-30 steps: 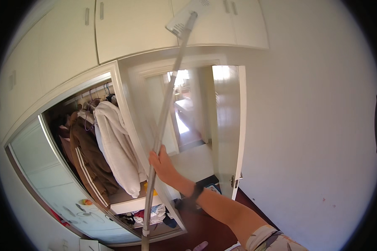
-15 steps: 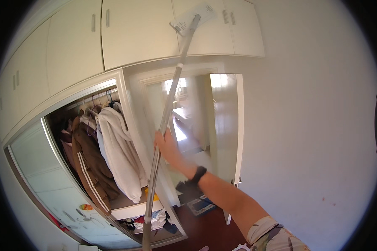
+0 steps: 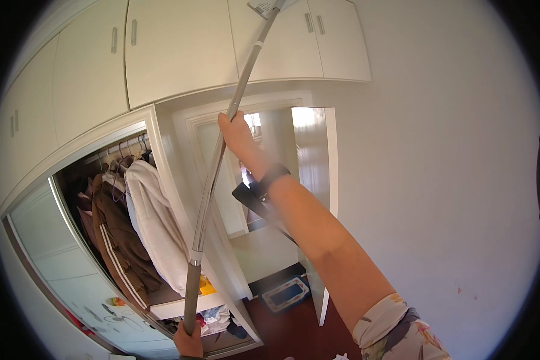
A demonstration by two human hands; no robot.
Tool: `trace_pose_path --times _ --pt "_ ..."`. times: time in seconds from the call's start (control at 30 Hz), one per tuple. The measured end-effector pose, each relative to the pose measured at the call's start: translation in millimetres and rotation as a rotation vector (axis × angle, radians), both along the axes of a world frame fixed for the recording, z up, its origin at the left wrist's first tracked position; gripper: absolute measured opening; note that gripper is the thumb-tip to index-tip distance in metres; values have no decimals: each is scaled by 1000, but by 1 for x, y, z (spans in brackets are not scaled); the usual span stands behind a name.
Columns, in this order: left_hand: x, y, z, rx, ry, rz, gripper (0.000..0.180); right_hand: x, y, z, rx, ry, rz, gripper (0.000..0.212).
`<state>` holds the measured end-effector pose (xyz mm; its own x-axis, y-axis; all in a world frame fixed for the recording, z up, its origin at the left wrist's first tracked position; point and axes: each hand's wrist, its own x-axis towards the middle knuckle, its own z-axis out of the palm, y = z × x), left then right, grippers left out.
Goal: The person wipes the top exterior and interior frame of a white closet using a long-handled cleaning tool.
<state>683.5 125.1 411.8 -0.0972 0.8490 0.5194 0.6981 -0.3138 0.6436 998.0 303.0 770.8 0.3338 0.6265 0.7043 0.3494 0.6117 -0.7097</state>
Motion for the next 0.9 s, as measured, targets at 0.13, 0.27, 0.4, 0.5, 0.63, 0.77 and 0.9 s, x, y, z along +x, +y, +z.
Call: trace_pose_path --times 0.13,0.27,0.4,0.5,0.63,0.77,0.9 --pt "15 14 24 65 97 87 36 24 9 14 104 -29 -144 52" --pt "35 25 60 191 135 188 26 57 22 35 193 -12 -132 51" --pt "52 36 96 160 211 187 25 108 54 57 150 -28 -80 51" --pt "59 42 104 254 215 137 24 123 61 70 139 22 35 48" --pt "57 50 129 248 162 200 25 121 59 92 149 77 140 45" --pt "49 55 149 316 255 322 25 113 50 113 198 179 177 41" --pt "67 45 142 261 135 130 24 126 46 106 227 206 187 39"
